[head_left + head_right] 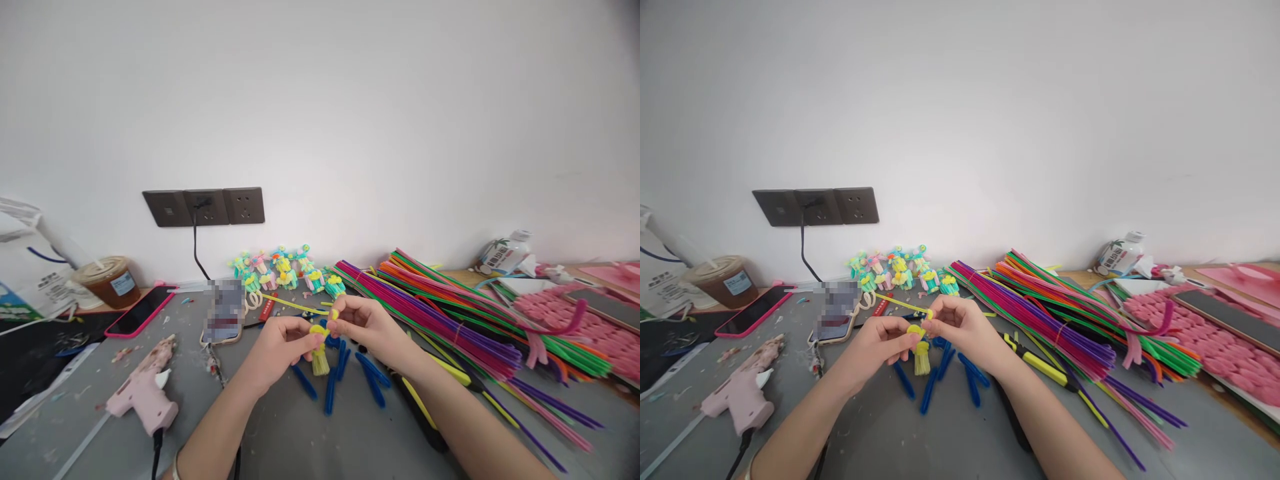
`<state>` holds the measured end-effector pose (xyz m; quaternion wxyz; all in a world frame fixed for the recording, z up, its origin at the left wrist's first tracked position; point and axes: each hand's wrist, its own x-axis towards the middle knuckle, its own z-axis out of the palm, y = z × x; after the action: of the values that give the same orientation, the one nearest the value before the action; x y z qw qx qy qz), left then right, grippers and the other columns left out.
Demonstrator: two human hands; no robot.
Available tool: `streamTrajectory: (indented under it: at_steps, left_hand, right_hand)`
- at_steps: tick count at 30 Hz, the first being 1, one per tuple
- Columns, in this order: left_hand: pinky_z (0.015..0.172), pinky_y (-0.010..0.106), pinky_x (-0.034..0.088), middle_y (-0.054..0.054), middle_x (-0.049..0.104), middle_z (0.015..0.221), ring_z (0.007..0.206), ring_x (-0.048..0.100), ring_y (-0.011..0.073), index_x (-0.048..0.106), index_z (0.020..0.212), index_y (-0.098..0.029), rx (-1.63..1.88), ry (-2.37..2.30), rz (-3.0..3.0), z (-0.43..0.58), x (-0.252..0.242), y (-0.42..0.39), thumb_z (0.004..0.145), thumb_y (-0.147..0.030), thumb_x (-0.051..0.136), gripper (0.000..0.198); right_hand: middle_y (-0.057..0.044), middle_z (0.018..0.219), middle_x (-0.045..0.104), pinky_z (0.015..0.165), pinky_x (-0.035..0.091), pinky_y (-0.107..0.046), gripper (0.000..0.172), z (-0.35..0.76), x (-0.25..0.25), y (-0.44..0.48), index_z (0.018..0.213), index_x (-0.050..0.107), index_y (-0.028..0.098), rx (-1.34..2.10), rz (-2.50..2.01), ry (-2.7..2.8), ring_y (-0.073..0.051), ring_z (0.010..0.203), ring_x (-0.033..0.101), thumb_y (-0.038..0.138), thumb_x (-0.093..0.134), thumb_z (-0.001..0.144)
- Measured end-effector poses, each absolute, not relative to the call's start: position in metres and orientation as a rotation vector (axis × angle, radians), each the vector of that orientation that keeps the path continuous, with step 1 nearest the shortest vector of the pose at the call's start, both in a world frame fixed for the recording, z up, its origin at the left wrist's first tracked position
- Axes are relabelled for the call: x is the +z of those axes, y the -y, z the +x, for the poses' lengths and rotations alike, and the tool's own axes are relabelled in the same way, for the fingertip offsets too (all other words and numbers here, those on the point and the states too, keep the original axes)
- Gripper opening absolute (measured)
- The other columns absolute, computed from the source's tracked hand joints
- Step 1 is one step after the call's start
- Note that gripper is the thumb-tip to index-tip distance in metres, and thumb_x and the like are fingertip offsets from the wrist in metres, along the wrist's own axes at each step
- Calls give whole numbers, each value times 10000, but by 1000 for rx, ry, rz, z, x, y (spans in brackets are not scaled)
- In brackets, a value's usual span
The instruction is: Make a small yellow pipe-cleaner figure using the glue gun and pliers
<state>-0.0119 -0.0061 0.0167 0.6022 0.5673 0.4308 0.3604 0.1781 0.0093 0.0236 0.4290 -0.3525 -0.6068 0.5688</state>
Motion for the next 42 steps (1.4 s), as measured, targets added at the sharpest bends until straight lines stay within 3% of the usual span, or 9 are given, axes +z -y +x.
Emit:
streamTrajectory:
  at_steps: [6,11,16,26,35,42]
  left_hand:
    - [571,231,400,3,600,626,579,541,120,668,689,-139,700,-1049,1552,-14,16,6,774,-358,682,236]
    - [562,245,411,6,614,582,564,580,151,659,684,-150,626,-1134,1638,-13,10,5,765,-344,658,209]
    - [533,237,389,14,632,544,539,579,154,657,640,-153,563,-1183,1743,-12,7,7,760,-304,636,194]
    - [529,228,426,1,611,587,544,585,145,715,712,-134,461,-1096,1659,-12,12,11,744,-348,664,222]
    - [558,232,430,17,650,636,582,569,134,705,697,-133,528,-1086,1545,-11,12,10,723,-353,706,222]
    - [601,246,429,27,683,677,624,573,150,717,725,-153,633,-1107,1693,-15,13,4,757,-377,683,229]
  right_hand:
    - [29,628,577,586,416,-241,344,179,16,-10,731,606,169,1447,-935,1626,-118,605,529,435,820,686]
    - [28,634,556,582,406,-241,337,175,8,-12,719,613,166,1408,-959,1686,-114,602,501,446,799,701]
    - [15,646,570,555,404,-238,341,172,1,-12,696,590,169,1414,-997,1763,-114,587,505,465,755,736]
    - [43,551,562,492,370,-209,308,174,9,-7,665,605,172,1570,-1029,1791,-92,514,494,393,820,663]
    - [18,592,604,505,383,-225,300,178,10,-8,690,632,172,1549,-1086,1786,-115,543,541,441,765,702]
    - [26,616,563,561,356,-242,303,188,15,-12,672,645,162,1369,-1069,1874,-108,585,462,440,752,728]
